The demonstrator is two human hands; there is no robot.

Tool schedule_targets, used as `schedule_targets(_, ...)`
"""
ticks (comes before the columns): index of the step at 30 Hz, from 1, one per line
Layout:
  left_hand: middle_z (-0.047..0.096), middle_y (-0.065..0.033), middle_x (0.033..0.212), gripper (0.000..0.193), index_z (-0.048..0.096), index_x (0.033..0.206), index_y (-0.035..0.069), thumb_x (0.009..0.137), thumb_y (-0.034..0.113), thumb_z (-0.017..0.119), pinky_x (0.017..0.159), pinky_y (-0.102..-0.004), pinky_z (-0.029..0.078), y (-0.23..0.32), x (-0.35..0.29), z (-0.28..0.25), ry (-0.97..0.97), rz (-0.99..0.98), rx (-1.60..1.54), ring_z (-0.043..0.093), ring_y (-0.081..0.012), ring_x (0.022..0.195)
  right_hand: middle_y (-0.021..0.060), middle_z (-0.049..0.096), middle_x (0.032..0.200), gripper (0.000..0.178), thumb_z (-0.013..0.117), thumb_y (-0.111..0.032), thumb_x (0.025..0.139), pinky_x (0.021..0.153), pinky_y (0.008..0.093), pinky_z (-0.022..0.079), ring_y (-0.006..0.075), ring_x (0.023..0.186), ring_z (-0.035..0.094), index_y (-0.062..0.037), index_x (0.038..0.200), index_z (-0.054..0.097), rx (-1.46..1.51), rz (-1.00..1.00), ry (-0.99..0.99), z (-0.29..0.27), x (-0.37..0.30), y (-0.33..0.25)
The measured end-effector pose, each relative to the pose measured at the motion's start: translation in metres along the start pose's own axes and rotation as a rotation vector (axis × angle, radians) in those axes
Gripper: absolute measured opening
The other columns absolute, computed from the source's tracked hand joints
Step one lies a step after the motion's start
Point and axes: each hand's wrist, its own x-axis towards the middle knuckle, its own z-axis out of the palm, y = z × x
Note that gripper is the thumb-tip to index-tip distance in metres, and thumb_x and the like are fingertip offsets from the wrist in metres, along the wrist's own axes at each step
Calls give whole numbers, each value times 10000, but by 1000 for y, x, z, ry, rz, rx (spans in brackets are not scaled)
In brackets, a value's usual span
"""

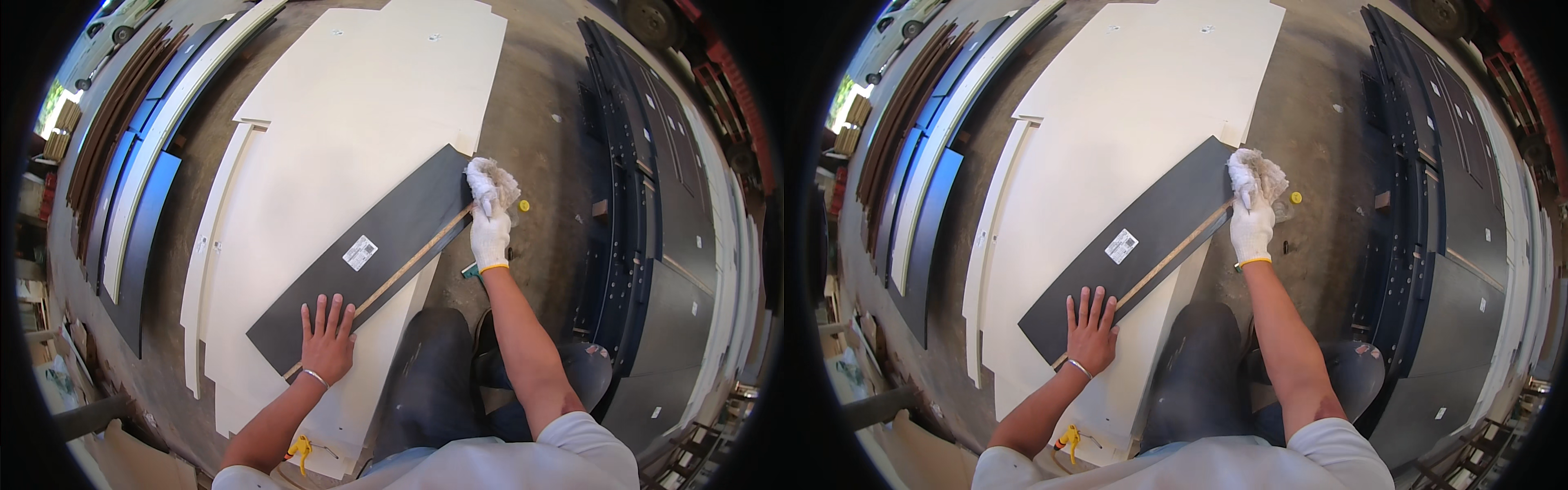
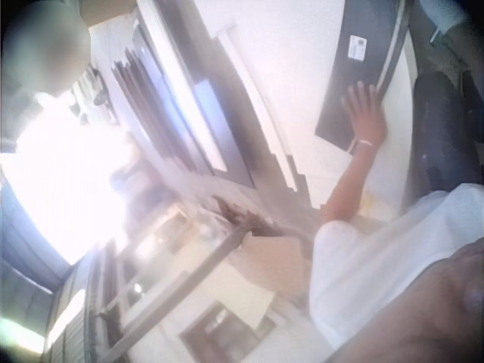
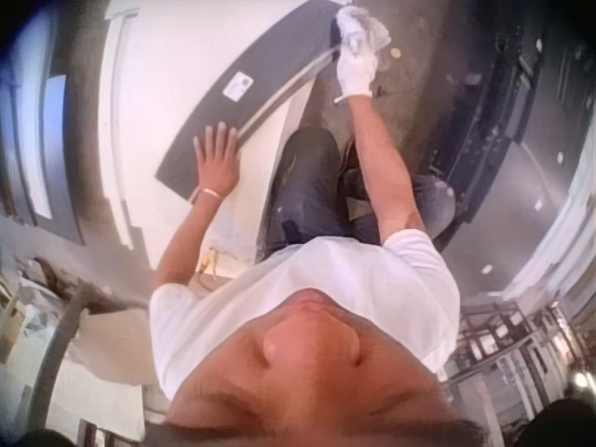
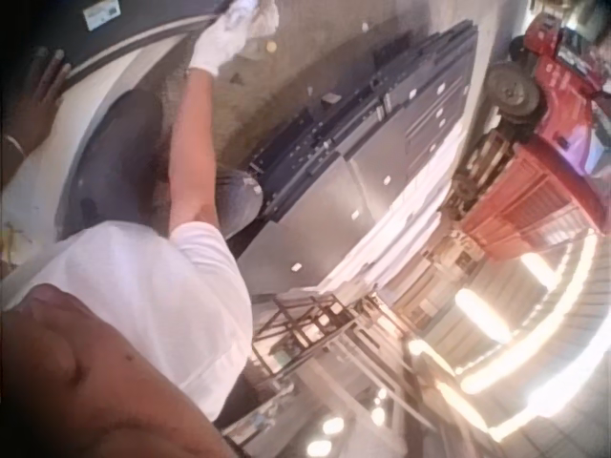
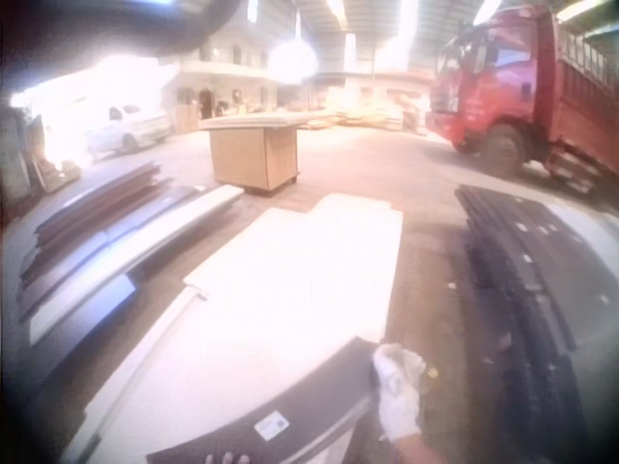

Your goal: The person wipes a dark rectangular panel with a white cloth, then uses a handheld scraper to remove residue from the surface. They repeat the wiping and scraping steps, then place the panel on a stack of similar panels.

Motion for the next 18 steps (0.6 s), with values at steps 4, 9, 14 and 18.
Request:
schedule_targets(4,276,-139,1751,683,433,1620,132,994,276,663,1293,-693,74,0,-2,0,-3,-3,-9,156,-411,1639,218,516,1615,487,624,-114,1032,1282,401,274,328,1559,410,-25,1510,591,-181,-257,75,3,16,40)
schedule_targets(9,275,-139,1752,669,431,1621,133,1006,291,646,1303,-671,62,1,-2,-1,0,2,12,143,-392,1646,175,802,1147,368,671,-275,996,981,447,538,355,1097,750,-70,1296,733,-320,58,141,-18,59,40)
schedule_targets(14,262,-112,1764,664,408,1640,172,1028,305,627,1321,-631,58,2,-2,2,23,-8,8,148,-351,1652,127,738,1063,354,635,-234,1032,731,359,591,230,896,732,15,1276,694,549,385,135,-58,107,33)
schedule_targets(18,257,-88,1774,635,378,1659,174,1056,243,566,1342,-566,83,0,-4,5,3,12,-14,171,-272,1658,216,753,1251,434,676,-237,1000,1018,405,545,362,1183,714,0,1363,688,-313,-58,3,-34,92,1)
